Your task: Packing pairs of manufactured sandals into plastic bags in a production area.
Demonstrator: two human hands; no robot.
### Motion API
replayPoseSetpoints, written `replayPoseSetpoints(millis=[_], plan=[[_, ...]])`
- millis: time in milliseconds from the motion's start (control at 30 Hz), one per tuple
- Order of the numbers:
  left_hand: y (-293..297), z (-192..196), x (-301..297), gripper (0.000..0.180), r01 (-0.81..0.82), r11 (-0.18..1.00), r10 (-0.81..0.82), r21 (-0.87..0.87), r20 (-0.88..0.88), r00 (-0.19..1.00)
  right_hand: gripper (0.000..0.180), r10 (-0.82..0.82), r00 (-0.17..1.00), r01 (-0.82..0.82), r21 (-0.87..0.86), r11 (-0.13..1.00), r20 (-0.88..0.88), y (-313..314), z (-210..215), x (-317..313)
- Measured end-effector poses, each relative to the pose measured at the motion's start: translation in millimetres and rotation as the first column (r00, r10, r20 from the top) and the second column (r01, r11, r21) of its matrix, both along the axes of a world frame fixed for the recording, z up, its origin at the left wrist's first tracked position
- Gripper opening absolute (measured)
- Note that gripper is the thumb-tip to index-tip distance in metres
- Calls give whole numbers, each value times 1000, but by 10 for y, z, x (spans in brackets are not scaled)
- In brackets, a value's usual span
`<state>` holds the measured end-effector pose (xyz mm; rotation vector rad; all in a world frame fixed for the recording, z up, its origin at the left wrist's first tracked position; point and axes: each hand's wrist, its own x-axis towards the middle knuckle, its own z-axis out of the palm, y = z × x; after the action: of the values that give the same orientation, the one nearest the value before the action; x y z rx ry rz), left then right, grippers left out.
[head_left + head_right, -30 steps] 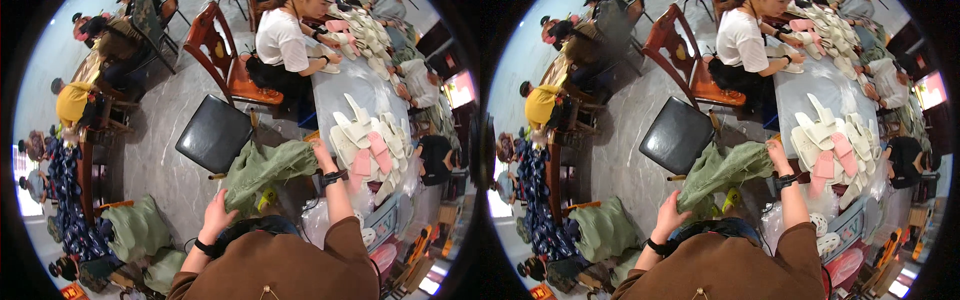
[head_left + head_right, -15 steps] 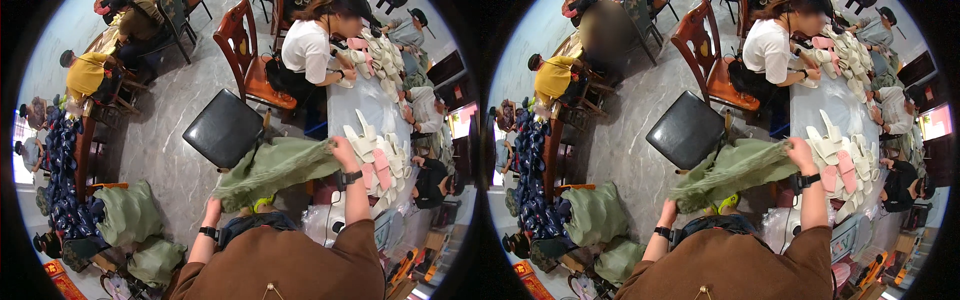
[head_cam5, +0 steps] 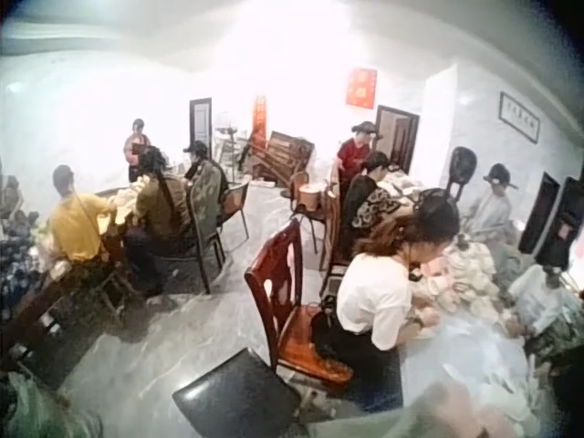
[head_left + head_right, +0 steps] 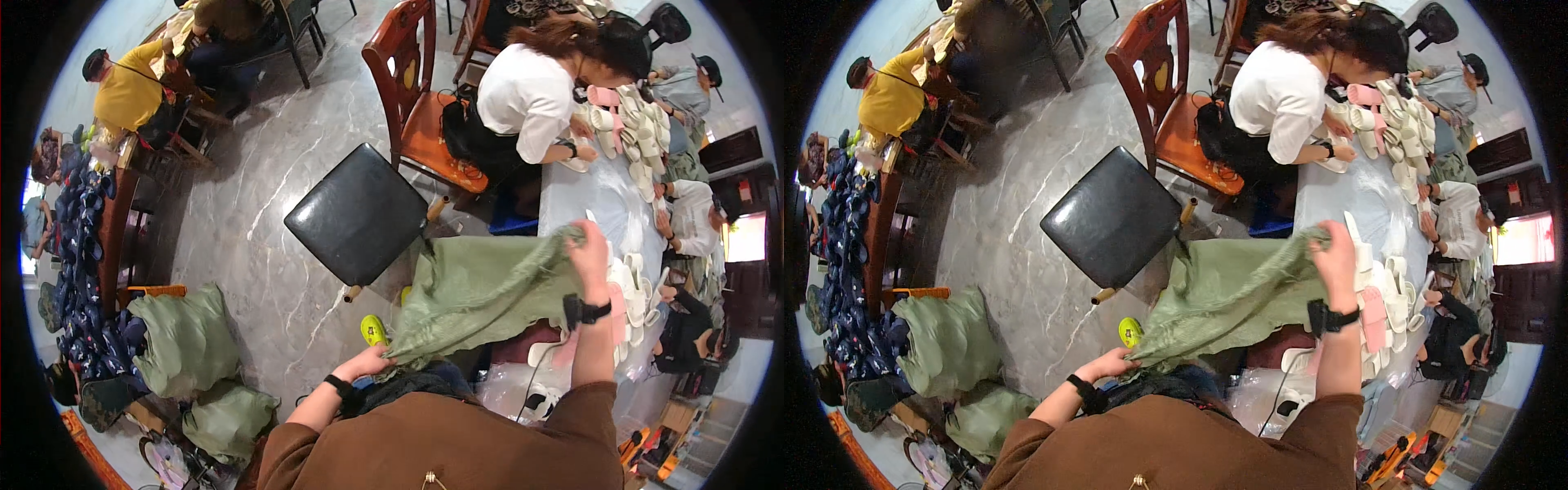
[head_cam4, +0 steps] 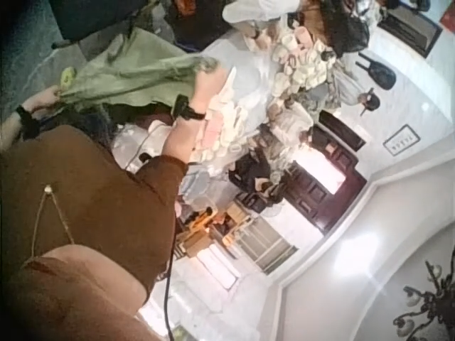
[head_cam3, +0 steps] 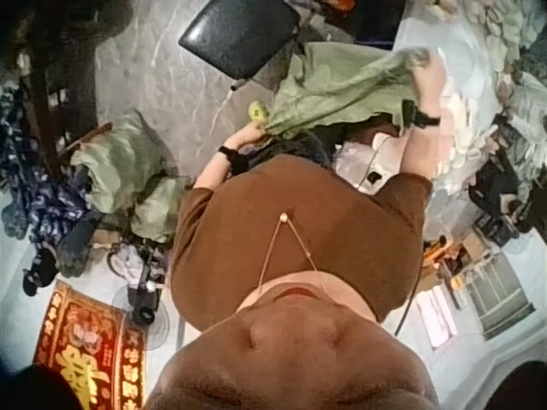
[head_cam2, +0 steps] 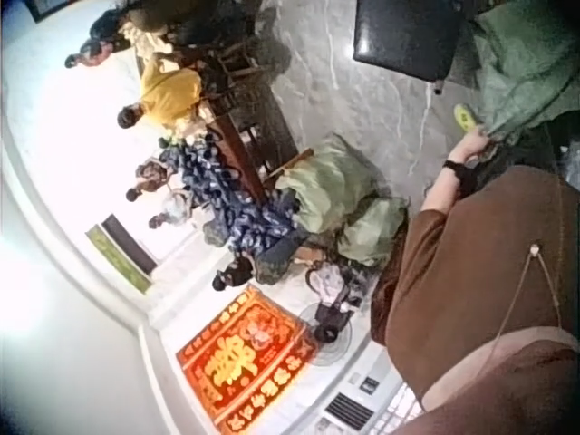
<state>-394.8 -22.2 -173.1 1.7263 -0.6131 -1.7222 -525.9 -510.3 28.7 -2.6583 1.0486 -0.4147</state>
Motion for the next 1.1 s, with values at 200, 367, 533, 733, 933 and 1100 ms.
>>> replayPoseSetpoints(millis=[200, 367, 533, 733, 933, 1100], plan=[[361, 305, 173, 112, 214, 846, -408, 488, 334, 850, 43, 622, 776, -601, 414, 683, 100, 397, -530, 1375], [-879, 666, 495, 124, 3, 954, 217, -301, 694, 686, 38, 799, 579, -717, 566, 407, 159, 933, -152, 1725], [-1439, 114, 355, 66, -114, 984, 167, -135, 489, 856, 71, 573, 737, -671, 285, 685, 359, 869, 160, 1459], [-1725, 483, 283, 29, -804, 586, 796, -105, -114, 595, 90, -176, 984, 30, 936, 352, 35, 1508, -1421, 249], [-1367, 452, 270, 34, -932, 334, 861, 141, -449, 240, 87, -263, 959, -186, 936, -299, 107, 2023, -1815, 587], [-1163, 613, 326, 34, -862, 399, 697, 313, -715, 63, 76, -141, 942, -211, 861, 462, 306, 2150, -2734, 345]])
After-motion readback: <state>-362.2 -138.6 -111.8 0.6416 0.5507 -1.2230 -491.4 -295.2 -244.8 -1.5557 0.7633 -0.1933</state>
